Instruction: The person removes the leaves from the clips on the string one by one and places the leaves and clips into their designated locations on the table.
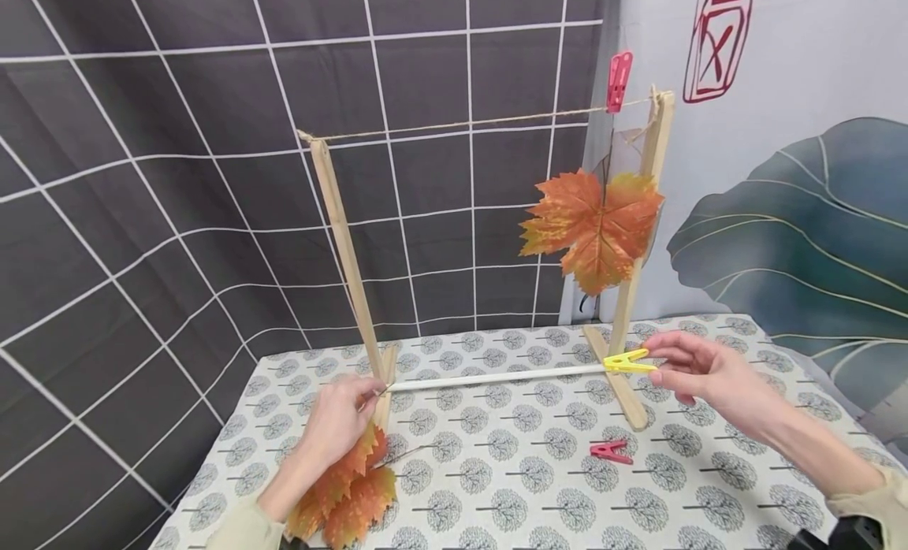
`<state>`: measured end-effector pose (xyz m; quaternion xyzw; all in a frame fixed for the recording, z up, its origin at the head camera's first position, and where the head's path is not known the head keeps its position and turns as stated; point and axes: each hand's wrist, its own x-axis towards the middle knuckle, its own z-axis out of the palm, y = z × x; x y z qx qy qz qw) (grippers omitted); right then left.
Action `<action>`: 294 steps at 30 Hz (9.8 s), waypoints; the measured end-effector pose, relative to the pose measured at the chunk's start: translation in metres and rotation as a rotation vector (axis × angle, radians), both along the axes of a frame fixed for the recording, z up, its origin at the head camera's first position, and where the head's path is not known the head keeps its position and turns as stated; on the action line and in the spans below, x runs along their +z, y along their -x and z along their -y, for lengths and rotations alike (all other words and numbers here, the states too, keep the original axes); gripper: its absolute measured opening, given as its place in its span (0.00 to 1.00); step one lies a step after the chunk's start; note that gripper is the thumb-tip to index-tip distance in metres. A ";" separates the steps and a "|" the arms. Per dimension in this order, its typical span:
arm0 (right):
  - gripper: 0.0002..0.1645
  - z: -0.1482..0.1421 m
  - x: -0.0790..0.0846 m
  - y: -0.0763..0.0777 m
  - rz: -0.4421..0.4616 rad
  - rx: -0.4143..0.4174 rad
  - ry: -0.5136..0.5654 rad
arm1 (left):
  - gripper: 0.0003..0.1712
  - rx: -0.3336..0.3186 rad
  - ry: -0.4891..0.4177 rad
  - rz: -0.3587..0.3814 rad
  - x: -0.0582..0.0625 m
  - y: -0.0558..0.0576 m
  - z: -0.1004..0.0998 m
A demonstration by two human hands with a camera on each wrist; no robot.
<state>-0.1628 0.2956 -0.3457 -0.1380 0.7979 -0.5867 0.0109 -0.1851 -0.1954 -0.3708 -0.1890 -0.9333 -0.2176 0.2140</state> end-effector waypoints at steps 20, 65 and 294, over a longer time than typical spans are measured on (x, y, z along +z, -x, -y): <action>0.20 -0.006 -0.039 -0.010 0.074 0.043 0.054 | 0.16 -0.013 0.055 0.024 -0.013 -0.003 0.005; 0.19 0.000 -0.108 -0.032 0.203 0.039 0.032 | 0.13 -0.020 0.100 0.089 -0.050 -0.007 -0.001; 0.27 0.047 0.307 0.104 -0.200 -0.246 -0.381 | 0.13 -0.265 -0.726 0.065 0.208 0.097 -0.285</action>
